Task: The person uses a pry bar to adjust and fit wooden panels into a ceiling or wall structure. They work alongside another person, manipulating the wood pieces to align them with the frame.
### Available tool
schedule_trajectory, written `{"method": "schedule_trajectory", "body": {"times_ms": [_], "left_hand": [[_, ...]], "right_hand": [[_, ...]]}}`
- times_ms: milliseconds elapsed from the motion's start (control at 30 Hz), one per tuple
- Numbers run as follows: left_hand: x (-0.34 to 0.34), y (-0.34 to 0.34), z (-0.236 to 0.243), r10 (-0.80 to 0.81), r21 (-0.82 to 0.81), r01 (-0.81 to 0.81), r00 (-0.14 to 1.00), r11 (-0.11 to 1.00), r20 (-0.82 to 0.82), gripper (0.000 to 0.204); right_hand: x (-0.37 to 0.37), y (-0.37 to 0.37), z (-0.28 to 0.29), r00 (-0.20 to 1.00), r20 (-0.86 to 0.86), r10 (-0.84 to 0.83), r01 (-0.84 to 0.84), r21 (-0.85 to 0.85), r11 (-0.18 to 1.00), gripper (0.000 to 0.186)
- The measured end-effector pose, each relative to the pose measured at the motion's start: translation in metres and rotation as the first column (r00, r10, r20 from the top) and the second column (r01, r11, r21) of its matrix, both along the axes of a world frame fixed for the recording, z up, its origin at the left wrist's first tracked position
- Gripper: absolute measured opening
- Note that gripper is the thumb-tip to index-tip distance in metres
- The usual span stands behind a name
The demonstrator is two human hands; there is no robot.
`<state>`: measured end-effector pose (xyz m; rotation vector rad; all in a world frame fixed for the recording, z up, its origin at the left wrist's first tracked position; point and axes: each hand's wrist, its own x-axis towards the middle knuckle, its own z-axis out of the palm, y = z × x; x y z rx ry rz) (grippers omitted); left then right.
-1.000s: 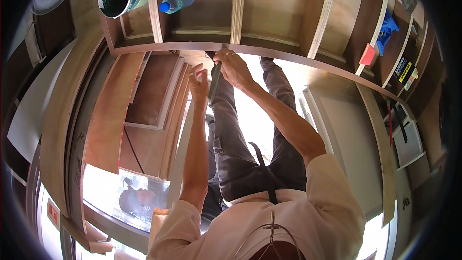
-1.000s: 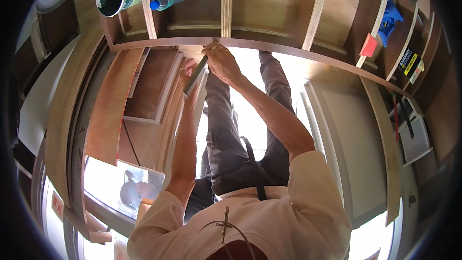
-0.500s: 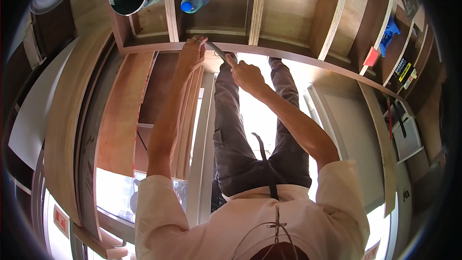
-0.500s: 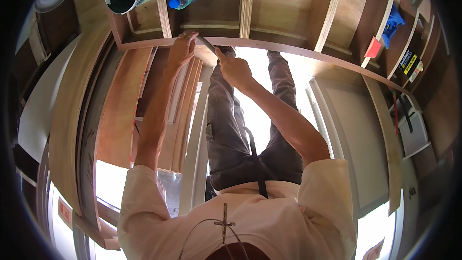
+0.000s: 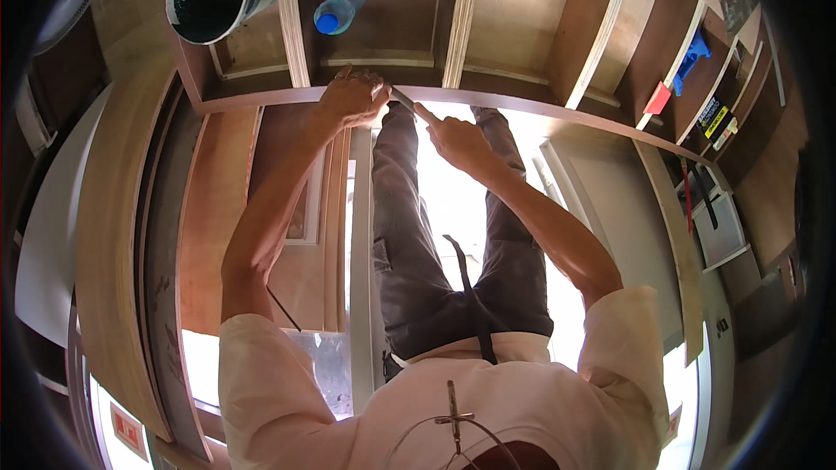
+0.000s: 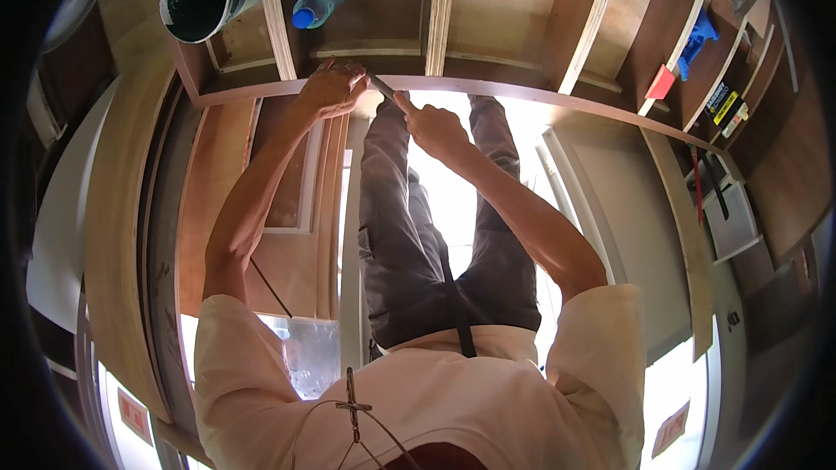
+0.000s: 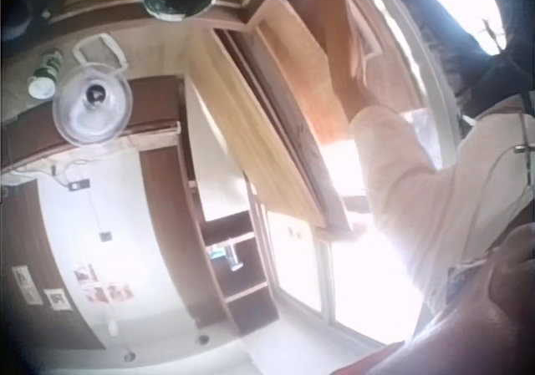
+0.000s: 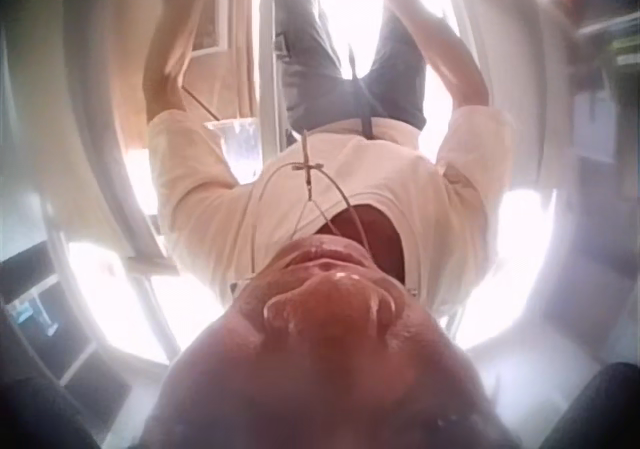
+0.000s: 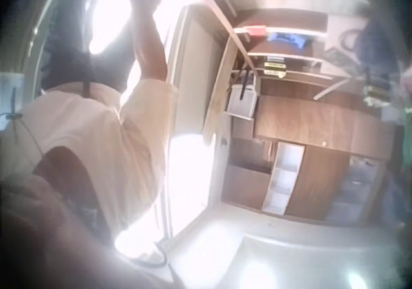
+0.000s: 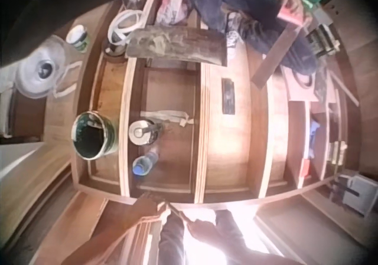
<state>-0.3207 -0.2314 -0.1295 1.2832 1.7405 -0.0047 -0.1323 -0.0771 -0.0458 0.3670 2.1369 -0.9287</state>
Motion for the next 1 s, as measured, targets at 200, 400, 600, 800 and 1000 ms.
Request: {"method": "schedule_trajectory", "body": {"times_ms": [200, 400, 600, 800, 1000], "left_hand": [[-0.015, 0.038, -0.005, -0.288, -0.277, 0.304, 0.953, 0.911, 0.097, 0.044], [0.004, 0.045, 0.015, 0.049, -0.317, -0.010, 0.992, 0.948, 0.113, 0.049], [0.019, 0.019, -0.001, 0.072, 0.071, -0.072, 0.997, 0.995, -0.001, 0.048], [0.016, 0.063, -0.005, -0.008, -0.309, 0.040, 0.995, 0.950, 0.104, 0.056], [0.036, 0.049, -0.003, -0.045, -0.053, 0.049, 0.996, 0.997, 0.073, 0.055]], "right_hand": [[-0.004, 0.007, -0.037, 0.999, -0.045, 0.006, -0.007, -0.019, 1.000, 0.050], [0.011, 0.027, -0.014, 1.000, 0.005, 0.011, -0.011, -0.010, 1.000, 0.051], [0.017, 0.030, -0.013, 0.998, -0.004, 0.057, -0.057, -0.041, 0.998, 0.049], [0.019, 0.040, -0.043, 0.996, -0.084, 0.040, -0.039, 0.020, 0.999, 0.050], [0.032, 0.051, -0.023, 1.000, -0.002, 0.006, -0.006, 0.008, 1.000, 0.051]]}}
